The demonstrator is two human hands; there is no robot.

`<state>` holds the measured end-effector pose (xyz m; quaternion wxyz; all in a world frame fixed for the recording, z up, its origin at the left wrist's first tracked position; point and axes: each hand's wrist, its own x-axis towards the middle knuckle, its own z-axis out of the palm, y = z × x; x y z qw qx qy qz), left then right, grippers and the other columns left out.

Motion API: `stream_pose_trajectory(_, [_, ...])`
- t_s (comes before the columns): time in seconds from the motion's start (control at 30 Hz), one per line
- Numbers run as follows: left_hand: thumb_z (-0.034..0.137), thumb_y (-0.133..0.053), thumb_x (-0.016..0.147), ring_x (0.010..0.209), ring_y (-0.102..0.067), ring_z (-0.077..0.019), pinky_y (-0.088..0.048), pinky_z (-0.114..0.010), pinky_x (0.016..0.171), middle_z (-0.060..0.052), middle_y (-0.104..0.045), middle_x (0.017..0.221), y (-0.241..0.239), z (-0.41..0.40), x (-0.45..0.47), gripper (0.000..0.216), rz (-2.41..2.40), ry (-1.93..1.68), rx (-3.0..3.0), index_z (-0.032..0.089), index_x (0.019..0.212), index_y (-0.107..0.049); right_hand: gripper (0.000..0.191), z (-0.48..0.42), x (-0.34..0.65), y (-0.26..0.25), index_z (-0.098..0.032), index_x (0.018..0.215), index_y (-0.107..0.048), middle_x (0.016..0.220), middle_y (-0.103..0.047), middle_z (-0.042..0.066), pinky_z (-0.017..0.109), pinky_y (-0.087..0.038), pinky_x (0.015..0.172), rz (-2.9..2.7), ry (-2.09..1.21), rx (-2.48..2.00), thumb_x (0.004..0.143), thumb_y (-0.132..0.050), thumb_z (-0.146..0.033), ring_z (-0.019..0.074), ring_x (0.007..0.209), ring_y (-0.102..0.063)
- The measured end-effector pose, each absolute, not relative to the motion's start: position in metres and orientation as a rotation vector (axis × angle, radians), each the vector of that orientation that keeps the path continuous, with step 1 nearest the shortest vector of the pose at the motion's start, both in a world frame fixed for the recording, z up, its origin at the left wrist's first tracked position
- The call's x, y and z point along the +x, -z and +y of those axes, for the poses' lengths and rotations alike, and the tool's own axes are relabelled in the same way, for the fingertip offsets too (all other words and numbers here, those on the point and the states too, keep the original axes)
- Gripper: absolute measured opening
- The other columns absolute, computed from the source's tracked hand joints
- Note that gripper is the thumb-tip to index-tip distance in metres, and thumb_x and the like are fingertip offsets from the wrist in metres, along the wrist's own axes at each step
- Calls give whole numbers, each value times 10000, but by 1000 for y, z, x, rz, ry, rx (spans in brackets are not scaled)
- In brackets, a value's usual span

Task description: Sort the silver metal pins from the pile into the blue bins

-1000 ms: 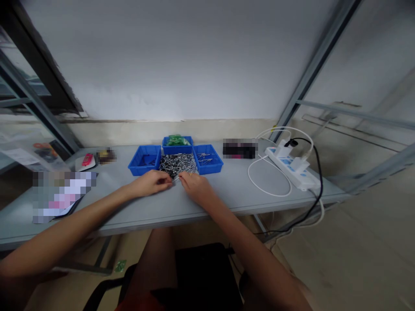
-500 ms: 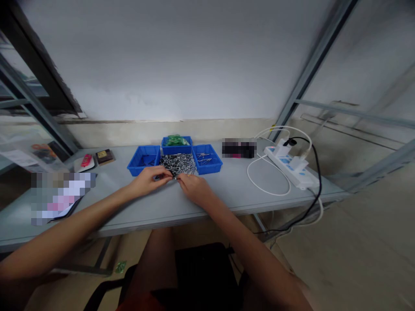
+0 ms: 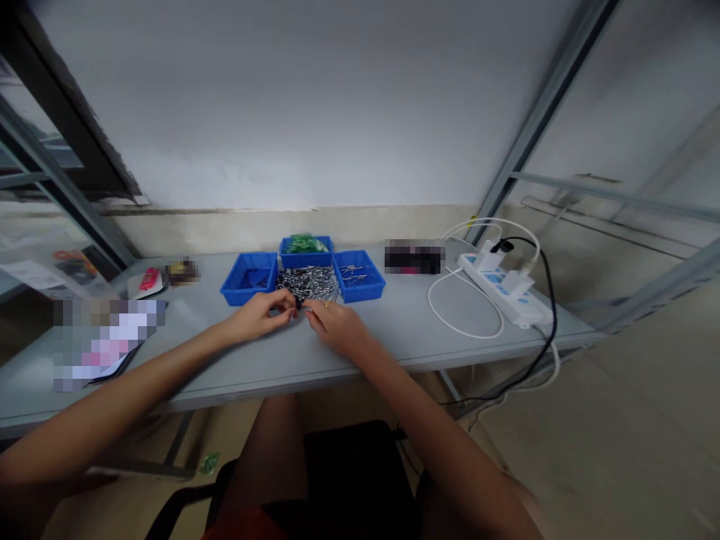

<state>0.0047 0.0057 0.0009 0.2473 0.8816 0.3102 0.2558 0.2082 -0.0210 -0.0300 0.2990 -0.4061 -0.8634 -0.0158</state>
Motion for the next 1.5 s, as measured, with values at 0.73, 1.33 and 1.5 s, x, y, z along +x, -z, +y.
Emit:
stream_pose_trajectory(0.73, [357, -492, 858, 723, -551, -120, -423, -242, 655, -20, -619, 790, 3, 11, 6, 228, 816, -700, 2513, 176, 916, -618, 213, -18, 209, 34, -184, 987, -556, 890, -663, 49, 261, -425, 724, -2320, 112, -1066, 926, -366, -259, 154, 825, -605])
stream_pose_trajectory(1.33, [363, -447, 883, 778, -568, -143, -422, -269, 697, -46, -654, 838, 1, 15, 1, 270, 934, -776, 2703, 184, 922, -645, 252, -15, 210, 33, -178, 953, -586, 841, -672, 58, 256, -418, 705, -2148, 200, -1251, 931, -349, -262, 166, 789, -612])
stream_pose_trajectory(1.5, [347, -491, 866, 774, -570, -144, -431, -278, 699, -48, -663, 825, 0, 17, 1, 241, 914, -892, 2688, 192, 923, -667, 241, -14, 211, 35, -171, 941, -576, 838, -665, 59, 257, -409, 706, -2165, 197, -1250, 930, -350, -252, 165, 794, -609])
